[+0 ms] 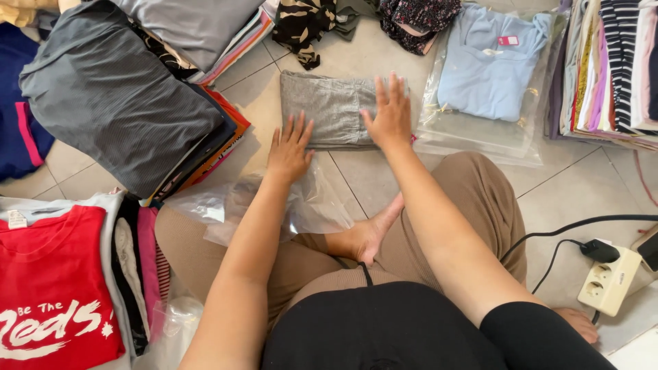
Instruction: Folding a grey garment and placing it into a clear plastic bag while sitting on the floor.
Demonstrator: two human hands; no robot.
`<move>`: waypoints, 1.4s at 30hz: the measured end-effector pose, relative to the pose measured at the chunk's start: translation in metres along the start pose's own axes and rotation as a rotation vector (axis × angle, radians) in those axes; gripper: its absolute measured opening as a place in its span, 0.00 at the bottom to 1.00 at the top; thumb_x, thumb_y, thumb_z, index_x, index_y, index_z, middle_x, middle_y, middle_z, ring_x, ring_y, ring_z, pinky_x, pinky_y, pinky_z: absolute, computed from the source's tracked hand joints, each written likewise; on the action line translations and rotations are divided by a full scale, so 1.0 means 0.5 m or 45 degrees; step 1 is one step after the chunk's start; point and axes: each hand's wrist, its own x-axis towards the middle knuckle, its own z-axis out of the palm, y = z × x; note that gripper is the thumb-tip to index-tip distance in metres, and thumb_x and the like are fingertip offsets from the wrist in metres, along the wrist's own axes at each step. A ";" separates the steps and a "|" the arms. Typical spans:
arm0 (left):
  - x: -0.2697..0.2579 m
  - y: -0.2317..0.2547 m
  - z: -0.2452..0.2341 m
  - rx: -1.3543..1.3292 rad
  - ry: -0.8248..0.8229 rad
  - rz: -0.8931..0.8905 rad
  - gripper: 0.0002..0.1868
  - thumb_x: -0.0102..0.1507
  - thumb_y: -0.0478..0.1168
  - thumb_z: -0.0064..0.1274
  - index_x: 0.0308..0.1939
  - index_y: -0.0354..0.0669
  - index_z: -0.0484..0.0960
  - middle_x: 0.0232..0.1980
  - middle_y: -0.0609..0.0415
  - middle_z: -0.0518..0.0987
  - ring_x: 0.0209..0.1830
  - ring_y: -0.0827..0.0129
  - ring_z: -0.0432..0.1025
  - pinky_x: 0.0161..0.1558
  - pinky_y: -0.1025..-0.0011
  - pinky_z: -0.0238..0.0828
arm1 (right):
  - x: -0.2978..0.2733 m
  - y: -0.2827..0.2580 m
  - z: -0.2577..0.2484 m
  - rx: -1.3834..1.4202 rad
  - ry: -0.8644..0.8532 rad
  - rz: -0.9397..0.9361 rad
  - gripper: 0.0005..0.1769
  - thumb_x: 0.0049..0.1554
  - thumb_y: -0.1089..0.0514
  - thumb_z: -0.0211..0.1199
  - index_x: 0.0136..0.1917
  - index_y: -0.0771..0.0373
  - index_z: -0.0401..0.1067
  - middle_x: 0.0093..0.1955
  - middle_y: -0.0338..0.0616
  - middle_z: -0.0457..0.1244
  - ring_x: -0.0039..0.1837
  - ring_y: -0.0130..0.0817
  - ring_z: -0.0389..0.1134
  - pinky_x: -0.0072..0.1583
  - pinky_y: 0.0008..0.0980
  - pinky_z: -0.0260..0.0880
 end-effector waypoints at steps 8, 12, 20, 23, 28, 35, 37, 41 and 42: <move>0.007 -0.114 0.081 -0.431 0.309 -0.110 0.30 0.67 0.40 0.57 0.71 0.30 0.70 0.60 0.25 0.76 0.63 0.32 0.72 0.62 0.43 0.70 | -0.013 0.000 0.031 0.030 -0.464 -0.033 0.45 0.64 0.34 0.58 0.84 0.58 0.53 0.86 0.60 0.43 0.86 0.55 0.41 0.78 0.73 0.38; -0.007 -0.106 -0.040 -0.537 0.653 -0.137 0.25 0.69 0.36 0.53 0.72 0.43 0.70 0.56 0.46 0.80 0.55 0.51 0.78 0.56 0.57 0.77 | -0.115 -0.093 0.075 0.303 -0.670 0.024 0.42 0.59 0.22 0.59 0.65 0.60 0.71 0.58 0.51 0.70 0.66 0.50 0.70 0.65 0.54 0.70; -0.097 -0.013 -0.296 -0.970 0.855 -0.099 0.16 0.67 0.27 0.52 0.59 0.35 0.77 0.49 0.50 0.82 0.42 0.70 0.75 0.36 0.77 0.70 | -0.233 -0.122 0.179 1.495 -1.282 0.710 0.09 0.54 0.58 0.73 0.44 0.65 0.80 0.39 0.44 0.69 0.42 0.31 0.67 0.45 0.27 0.67; -0.161 0.020 -0.387 -1.010 0.886 -0.012 0.13 0.68 0.26 0.51 0.57 0.32 0.78 0.49 0.48 0.81 0.43 0.67 0.75 0.47 0.71 0.73 | -0.166 -0.109 0.057 1.852 -1.153 0.587 0.14 0.60 0.61 0.64 0.57 0.71 0.78 0.51 0.47 0.72 0.50 0.27 0.71 0.52 0.20 0.72; -0.183 0.075 -0.479 -0.990 0.927 0.135 0.13 0.68 0.26 0.51 0.57 0.30 0.77 0.48 0.47 0.81 0.44 0.66 0.75 0.48 0.71 0.72 | -0.153 -0.109 -0.111 1.849 -1.101 0.370 0.11 0.63 0.52 0.62 0.55 0.60 0.77 0.49 0.40 0.70 0.49 0.26 0.67 0.53 0.27 0.66; -0.186 0.102 -0.376 -0.995 0.837 0.074 0.10 0.71 0.35 0.54 0.56 0.45 0.82 0.45 0.53 0.85 0.43 0.62 0.81 0.47 0.66 0.79 | -0.245 -0.071 0.146 1.760 -1.145 0.819 0.26 0.55 0.54 0.77 0.61 0.59 0.68 0.50 0.45 0.72 0.49 0.37 0.76 0.50 0.38 0.81; -0.240 0.100 -0.348 -1.101 0.774 -0.020 0.10 0.71 0.35 0.53 0.56 0.43 0.82 0.45 0.51 0.85 0.43 0.61 0.81 0.47 0.64 0.79 | -0.262 -0.046 0.188 1.707 -1.297 0.859 0.25 0.54 0.58 0.77 0.61 0.62 0.70 0.50 0.48 0.72 0.49 0.39 0.77 0.50 0.40 0.81; -0.323 0.067 -0.278 -1.301 0.677 -0.279 0.11 0.72 0.37 0.52 0.58 0.44 0.82 0.47 0.50 0.85 0.45 0.66 0.80 0.49 0.64 0.79 | -0.287 -0.076 0.170 1.564 -1.668 0.822 0.16 0.55 0.59 0.75 0.55 0.61 0.76 0.46 0.46 0.73 0.45 0.39 0.77 0.47 0.38 0.82; -0.330 0.064 -0.286 -1.299 0.682 -0.283 0.11 0.72 0.37 0.52 0.58 0.44 0.82 0.47 0.50 0.85 0.45 0.66 0.80 0.49 0.64 0.79 | -0.276 -0.096 0.143 1.560 -1.673 0.819 0.16 0.55 0.59 0.75 0.55 0.61 0.76 0.46 0.46 0.73 0.45 0.39 0.77 0.47 0.38 0.82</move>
